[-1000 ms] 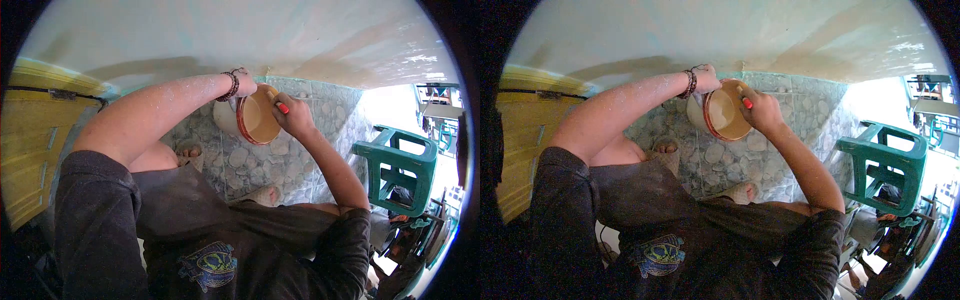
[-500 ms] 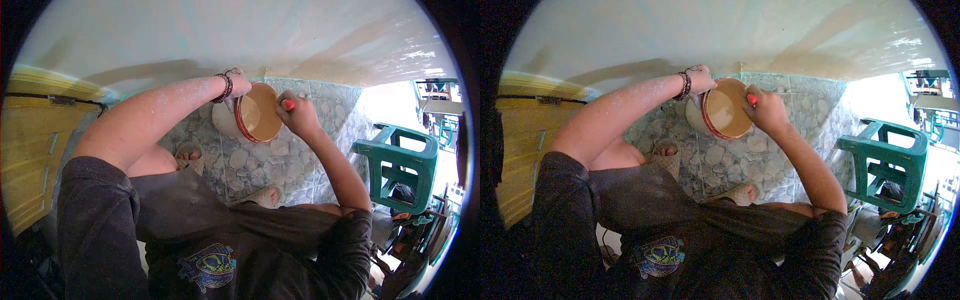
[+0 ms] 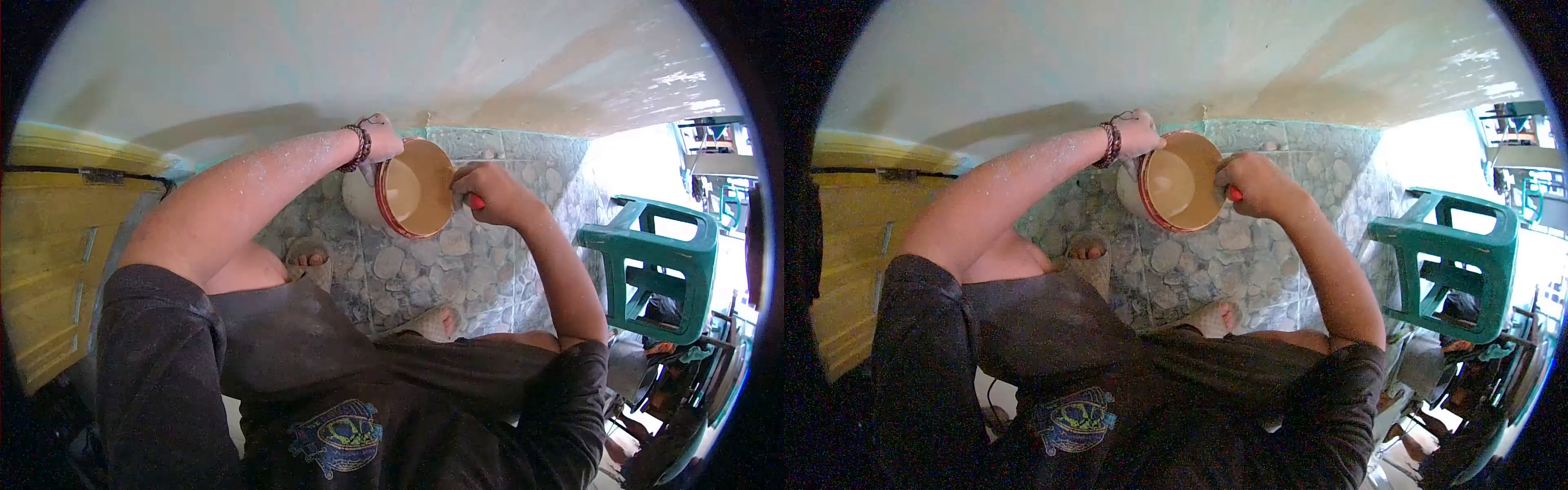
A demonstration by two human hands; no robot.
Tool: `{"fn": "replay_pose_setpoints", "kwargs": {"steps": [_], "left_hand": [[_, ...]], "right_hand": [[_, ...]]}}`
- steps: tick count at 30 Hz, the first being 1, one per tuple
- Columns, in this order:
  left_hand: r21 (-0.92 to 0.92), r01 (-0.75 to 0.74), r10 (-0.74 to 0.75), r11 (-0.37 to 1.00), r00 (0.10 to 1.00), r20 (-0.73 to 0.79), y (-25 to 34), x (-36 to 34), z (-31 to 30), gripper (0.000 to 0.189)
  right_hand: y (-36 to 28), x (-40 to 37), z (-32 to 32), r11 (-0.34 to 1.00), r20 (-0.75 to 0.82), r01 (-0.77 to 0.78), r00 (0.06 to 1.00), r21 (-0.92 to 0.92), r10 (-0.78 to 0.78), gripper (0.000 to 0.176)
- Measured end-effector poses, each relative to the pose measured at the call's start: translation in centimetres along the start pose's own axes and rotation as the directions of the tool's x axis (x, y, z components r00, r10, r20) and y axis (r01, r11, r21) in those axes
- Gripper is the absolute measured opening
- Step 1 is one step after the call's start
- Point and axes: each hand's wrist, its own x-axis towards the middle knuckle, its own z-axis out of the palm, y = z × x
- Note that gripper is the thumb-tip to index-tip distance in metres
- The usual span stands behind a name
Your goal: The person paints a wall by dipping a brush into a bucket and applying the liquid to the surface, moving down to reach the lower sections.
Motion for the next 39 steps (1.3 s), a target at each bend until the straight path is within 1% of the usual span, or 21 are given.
{"fn": "replay_pose_setpoints", "kwargs": {"steps": [2,3,4,5,7,8,10,12,13,15,17,19,21,23,25,27,30,33,35,38,39], "left_hand": [[0.297,-0.195,0.175,0.935,0.98,0.091,0.1,-0.5,-0.6,0.04],[-0.073,0.035,-0.032,0.997,0.998,0.046,0.5,-1.4,-0.9,0.039],[-0.454,0.211,-0.237,0.866,0.971,-0.001,0.9,-2.3,-1.2,0.038],[-0.163,0.026,-0.037,0.986,0.997,-0.066,0.4,-2.5,-1.4,0.038],[-0.261,0.083,-0.122,0.962,0.983,-0.137,-2.7,-0.2,1.6,0.04],[-0.312,0.104,-0.163,0.944,0.972,-0.172,-4.2,0.9,3.1,0.041],[-0.453,0.138,-0.137,0.881,0.99,0.036,-2.3,-3.1,-1.2,0.047],[-0.404,0.142,-0.138,0.903,0.99,0.039,-4.9,-2.1,0.2,0.043],[-0.222,-0.027,0.007,0.975,0.996,-0.086,-9.3,-0.1,3.5,0.042],[-0.19,-0.131,0.109,0.973,0.987,-0.122,-13.5,2.6,7.7,0.042],[-0.365,-0.005,0.0,0.931,1.0,-0.015,-14.4,2.4,7.4,0.041],[-0.351,0.069,-0.056,0.934,0.997,0.046,-12.0,1.6,4.9,0.039],[-0.298,0.087,-0.063,0.951,0.994,0.091,-7.7,-2.0,1.2,0.034],[-0.056,-0.115,0.118,0.992,0.991,0.07,-13.5,2.0,4.4,0.031],[-0.068,-0.05,0.059,0.996,0.99,0.125,-13.5,2.6,3.9,0.03],[-0.304,0.303,-0.228,0.903,0.939,0.258,-6.4,-0.2,-0.6,0.031],[-0.324,0.311,-0.223,0.894,0.933,0.281,-5.4,0.1,-1.3,0.033],[-0.332,0.215,-0.137,0.918,0.96,0.244,-9.3,2.0,1.3,0.038],[-0.406,0.282,-0.174,0.869,0.943,0.283,-5.7,-0.5,-1.1,0.039],[-0.449,0.365,-0.185,0.815,0.9,0.396,-6.1,-1.3,-1.5,0.041],[-0.459,0.388,-0.179,0.799,0.883,0.434,-6.8,-1.4,-1.3,0.042]], "right_hand": [[-0.4,-0.5,-1.5,0.995,-0.054,-0.018,0.998,0.1,0.024,0.022],[-0.1,-1.0,-2.3,0.984,-0.117,-0.01,0.993,0.177,0.031,0.02],[0.3,-1.6,-3.3,0.97,-0.193,-0.002,0.98,0.242,0.05,0.019],[0.7,-2.4,-4.2,0.936,-0.262,-0.048,0.954,0.349,0.147,0.016],[1.6,-4.2,-6.1,0.833,-0.392,-0.096,0.849,0.545,0.354,0.011],[2.7,-5.6,-7.0,0.625,-0.287,-0.088,0.832,0.776,0.474,0.016],[5.3,-8.4,-7.5,0.461,-0.413,0.125,0.681,0.879,0.604,0.02],[7.5,-10.9,-7.3,0.301,-0.443,0.337,0.52,0.892,0.731,0.025],[8.8,-12.0,-6.7,0.223,-0.418,0.417,0.465,0.881,0.78,0.024],[12.1,-13.9,-4.6,0.076,-0.35,0.583,0.374,0.809,0.859,0.023],[15.7,-14.8,-1.3,0.017,-0.272,0.636,0.306,0.772,0.912,0.025],[14.8,-13.9,-2.0,0.085,-0.273,0.666,0.183,0.741,0.944,0.025],[14.4,-13.1,-6.3,0.194,-0.489,0.786,0.153,0.586,0.859,0.019],[11.4,-12.3,-12.6,0.261,-0.622,0.862,0.078,0.434,0.779,0.013],[8.0,-10.9,-17.5,0.321,-0.729,0.914,-0.042,0.249,0.683,0.01],[7.8,-9.4,-19.0,0.389,-0.768,0.913,-0.159,0.125,0.62,0.008],[11.5,-5.1,-12.1,0.425,-0.549,0.899,-0.306,0.101,0.778,0.006],[17.0,-2.6,3.1,0.41,-0.357,0.845,-0.287,0.342,0.889,0.007],[16.0,-2.8,7.8,0.285,-0.086,0.827,-0.28,0.485,0.956,0.011],[15.9,-1.7,3.0,0.349,-0.17,0.815,-0.304,0.464,0.937,0.019],[13.4,-1.5,-2.8,0.428,-0.124,0.794,-0.418,0.432,0.9,0.017]]}}
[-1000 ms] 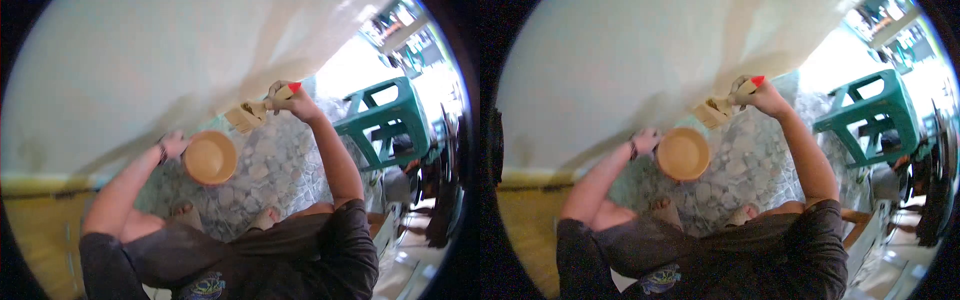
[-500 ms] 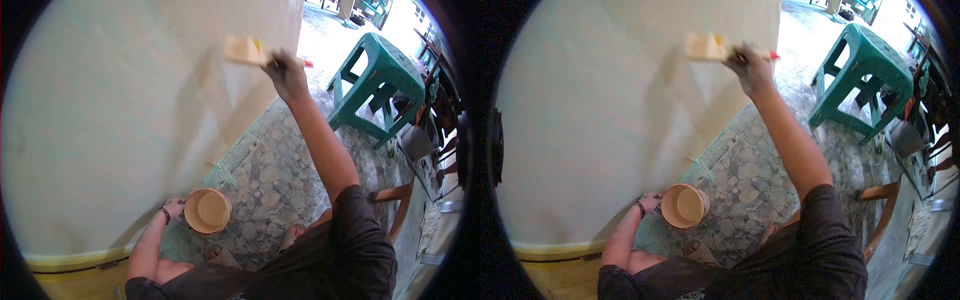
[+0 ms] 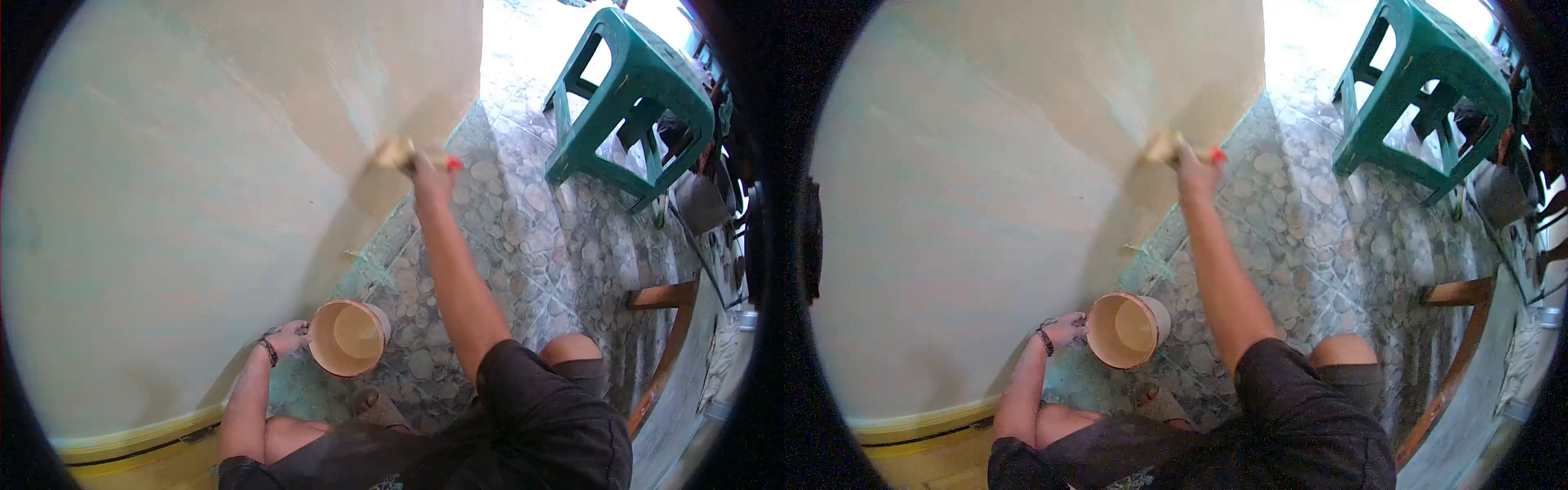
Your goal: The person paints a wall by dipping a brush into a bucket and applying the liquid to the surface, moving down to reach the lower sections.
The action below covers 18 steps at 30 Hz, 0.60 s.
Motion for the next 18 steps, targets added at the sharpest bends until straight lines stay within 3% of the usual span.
{"fn": "replay_pose_setpoints", "kwargs": {"steps": [1,2,4,7,9,12,13,16,18], "left_hand": [[-0.004,0.003,-0.003,1.0,1.0,0.0,-0.2,-0.2,-0.1,0.042],[-0.009,0.002,-0.002,1.0,1.0,0.0,-0.3,-0.4,-0.1,0.043],[-0.006,-0.016,0.016,1.0,1.0,-0.004,-0.7,-0.4,-0.1,0.044],[0.011,-0.02,0.02,1.0,0.999,0.025,-1.4,-0.8,-0.3,0.047],[0.018,0.022,-0.024,1.0,0.995,0.097,-1.2,-1.4,0.0,0.053],[0.01,0.052,-0.052,0.999,0.998,0.046,-1.4,-1.8,0.3,0.067],[0.01,0.048,-0.048,0.999,0.998,0.044,-1.1,-2.2,0.4,0.071],[-0.01,0.036,-0.035,0.999,0.998,0.05,-0.2,-3.4,0.1,0.08],[-0.065,0.024,-0.019,0.998,0.997,0.08,-0.4,-3.6,0.1,0.082]], "right_hand": [[-1.4,0.3,3.2,0.989,0.01,0.149,0.989,-0.024,-0.148,0.016],[-5.7,-1.3,6.2,0.96,0.151,0.276,0.948,0.041,-0.279,0.019],[-11.2,-2.4,9.8,0.901,0.294,0.304,0.871,0.309,-0.395,0.021],[-14.3,-3.6,10.8,0.868,0.331,0.159,0.88,0.47,-0.341,0.021],[-8.0,-1.4,8.6,0.858,0.313,0.095,0.906,0.504,-0.284,0.017],[0.9,-0.8,-0.3,0.952,0.137,-0.039,0.991,0.302,-0.003,0.014],[5.0,0.2,-4.0,0.962,0.062,-0.034,0.998,0.271,0.017,0.013],[4.6,-0.4,-4.8,0.996,-0.059,-0.064,0.996,0.061,0.067,0.017],[-0.1,-1.0,1.1,0.995,-0.002,0.073,0.997,-0.065,-0.073,0.019]]}}
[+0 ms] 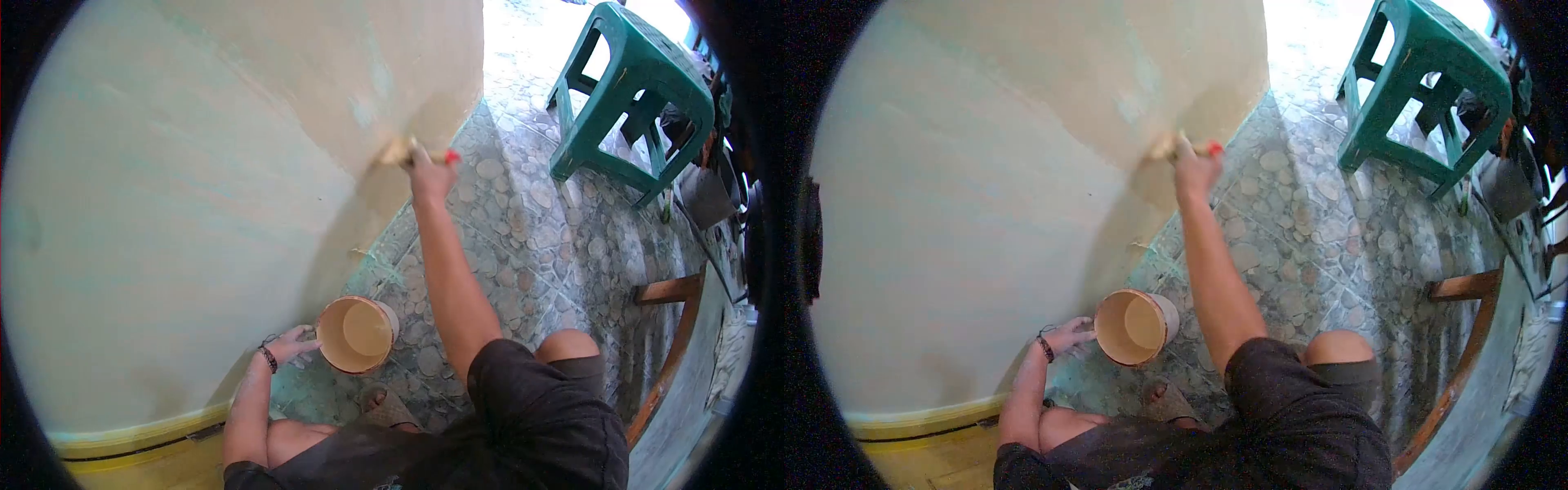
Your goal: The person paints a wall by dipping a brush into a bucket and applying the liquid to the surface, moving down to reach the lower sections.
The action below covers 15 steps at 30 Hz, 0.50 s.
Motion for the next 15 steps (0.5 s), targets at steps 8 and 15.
{"fn": "replay_pose_setpoints", "kwargs": {"steps": [8,15], "left_hand": [[0.111,0.053,-0.045,0.992,0.997,-0.066,-1.2,-0.4,-0.3,0.081],[0.083,0.006,-0.002,0.997,0.999,-0.039,-0.4,-1.3,0.1,0.086]], "right_hand": [[-12.3,-1.2,9.1,0.804,0.253,0.103,0.919,0.586,-0.302,0.013],[3.6,0.4,-2.4,0.99,-0.078,-0.033,0.996,0.139,0.045,0.01]]}}
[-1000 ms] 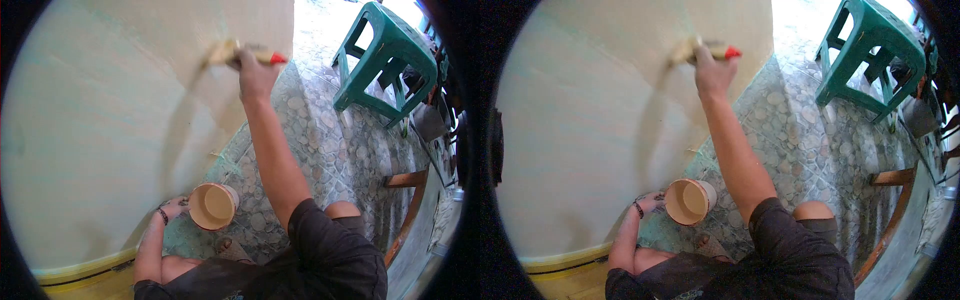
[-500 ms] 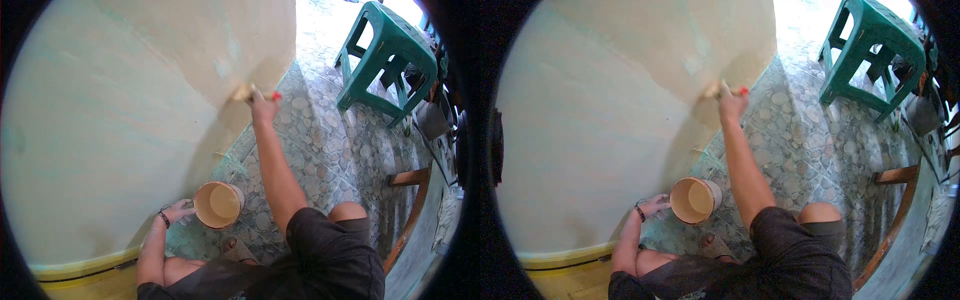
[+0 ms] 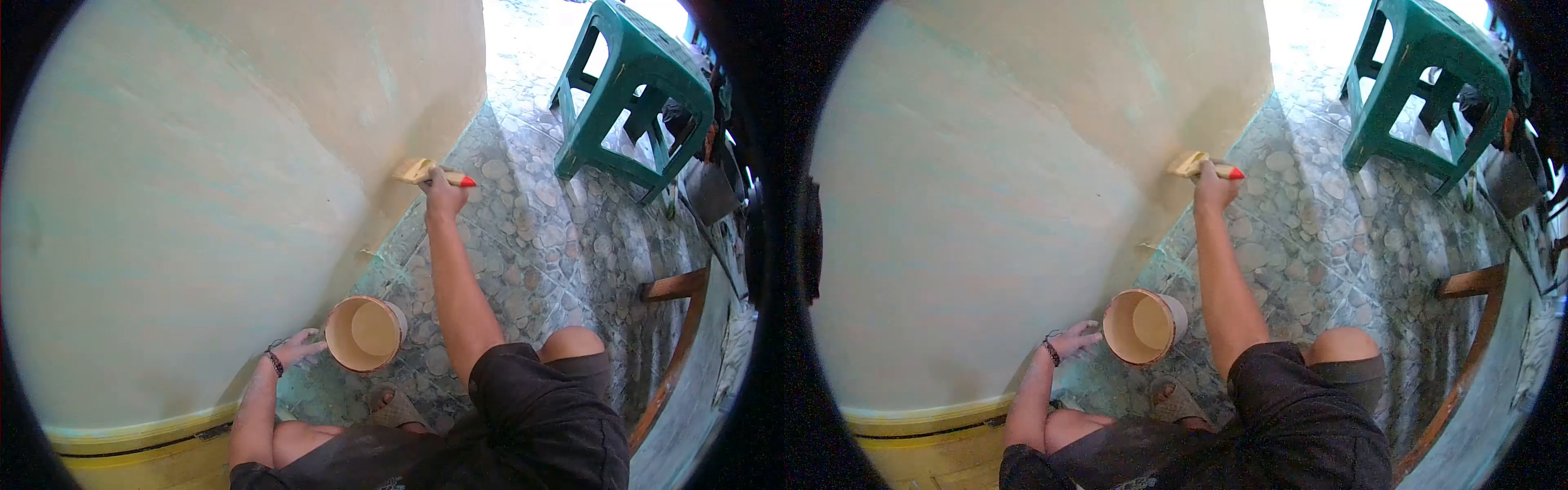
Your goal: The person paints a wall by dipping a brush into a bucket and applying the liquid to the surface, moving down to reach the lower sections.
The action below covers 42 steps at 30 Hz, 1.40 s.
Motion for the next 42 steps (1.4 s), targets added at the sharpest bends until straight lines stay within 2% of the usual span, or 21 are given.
{"fn": "replay_pose_setpoints", "kwargs": {"steps": [1,4,6,9,12,16,19,20,21,22,23,24,25,28,29,30,34,37,39,41,42], "left_hand": [[-0.004,-0.019,0.019,1.0,1.0,-0.001,0.0,0.1,-0.2,0.087],[-0.009,-0.053,0.053,0.999,0.999,-0.008,-0.3,0.7,-0.1,0.087],[0.014,-0.048,0.049,0.999,0.998,-0.028,-0.4,0.7,-0.1,0.086],[0.051,-0.024,0.026,0.998,0.998,-0.051,0.1,-0.3,0.2,0.084],[0.045,0.007,-0.004,0.999,0.998,-0.061,0.2,-0.9,0.4,0.083],[0.012,-0.022,0.023,1.0,0.998,-0.055,-0.5,-0.8,0.2,0.083],[0.012,-0.029,0.03,1.0,0.998,-0.056,-0.4,-0.7,-0.2,0.083],[0.01,-0.028,0.029,1.0,0.998,-0.051,-0.6,-0.5,-0.2,0.084],[0.008,-0.027,0.028,1.0,0.999,-0.047,-0.7,-0.4,-0.3,0.084],[-0.002,-0.026,0.026,1.0,0.998,-0.054,-0.8,-0.4,-0.2,0.085],[-0.01,-0.024,0.024,1.0,0.998,-0.063,-0.9,-0.3,-0.3,0.085],[-0.017,-0.022,0.021,1.0,0.997,-0.072,-0.9,-0.3,-0.4,0.086],[-0.026,-0.02,0.018,0.999,0.997,-0.073,-1.0,-0.3,-0.5,0.085],[-0.04,-0.015,0.013,0.999,0.998,-0.058,-0.9,-0.2,-0.4,0.083],[-0.043,-0.014,0.012,0.999,0.999,-0.045,-0.8,-0.2,-0.5,0.082],[-0.049,-0.015,0.013,0.999,0.999,-0.031,-0.6,0.1,-0.4,0.081],[-0.134,-0.067,0.068,0.989,0.998,0.002,0.2,0.0,-0.3,0.078],[-0.137,-0.099,0.102,0.986,0.995,0.014,1.0,0.0,-0.2,0.078],[-0.121,-0.098,0.1,0.988,0.995,0.01,0.8,0.7,-0.3,0.077],[-0.119,-0.092,0.094,0.989,0.995,0.017,1.2,0.3,-0.3,0.077],[-0.118,-0.086,0.089,0.989,0.996,0.019,1.3,0.1,-0.2,0.078]], "right_hand": [[-1.6,-0.6,1.0,0.995,-0.048,0.022,0.998,-0.096,-0.026,0.01],[-8.9,-3.4,9.3,0.954,0.18,0.273,0.952,-0.121,-0.249,0.018],[-13.4,-3.7,13.1,0.933,0.319,0.353,0.877,0.077,-0.358,0.021],[-16.6,-4.3,13.7,0.865,0.418,0.027,0.868,0.501,-0.269,0.022],[-8.8,-2.7,10.0,0.882,0.379,-0.041,0.912,0.469,-0.159,0.019],[0.1,-0.8,-0.5,0.982,0.026,-0.097,0.995,0.163,0.095,0.021],[0.0,0.0,0.4,0.976,-0.048,-0.099,0.995,-0.194,0.091,0.017],[2.7,2.0,2.6,0.961,-0.088,0.165,0.978,-0.222,-0.188,0.021],[0.5,1.9,5.8,0.878,-0.059,0.294,0.939,-0.379,-0.34,0.026],[-8.1,-2.2,9.1,0.876,0.061,0.372,0.926,-0.306,-0.372,0.033],[-10.3,-1.3,11.5,0.903,0.069,0.348,0.937,-0.25,-0.342,0.022],[-13.3,-0.5,13.2,0.957,0.153,0.277,0.945,0.088,-0.288,0.02],[-15.2,0.2,13.9,0.902,0.245,0.146,0.933,0.407,-0.262,0.017],[-13.7,1.9,12.8,0.855,0.352,0.085,0.887,0.512,-0.299,0.014],[-10.1,2.8,11.5,0.849,0.331,0.039,0.911,0.528,-0.248,0.015],[-7.5,2.9,9.1,0.9,0.274,-0.078,0.961,0.429,-0.047,0.019],[-1.7,5.2,0.4,0.993,-0.098,-0.103,0.99,-0.05,0.098,0.019],[-3.9,5.7,5.5,0.978,-0.053,0.189,0.98,-0.091,-0.194,0.016],[-11.3,1.8,11.4,0.688,0.164,0.409,0.904,-0.6,-0.395,0.016],[-15.1,1.1,14.6,0.833,0.284,0.52,0.841,-0.188,-0.461,0.026],[-16.1,0.9,14.8,0.906,0.305,0.42,0.858,0.048,-0.413,0.026]]}}
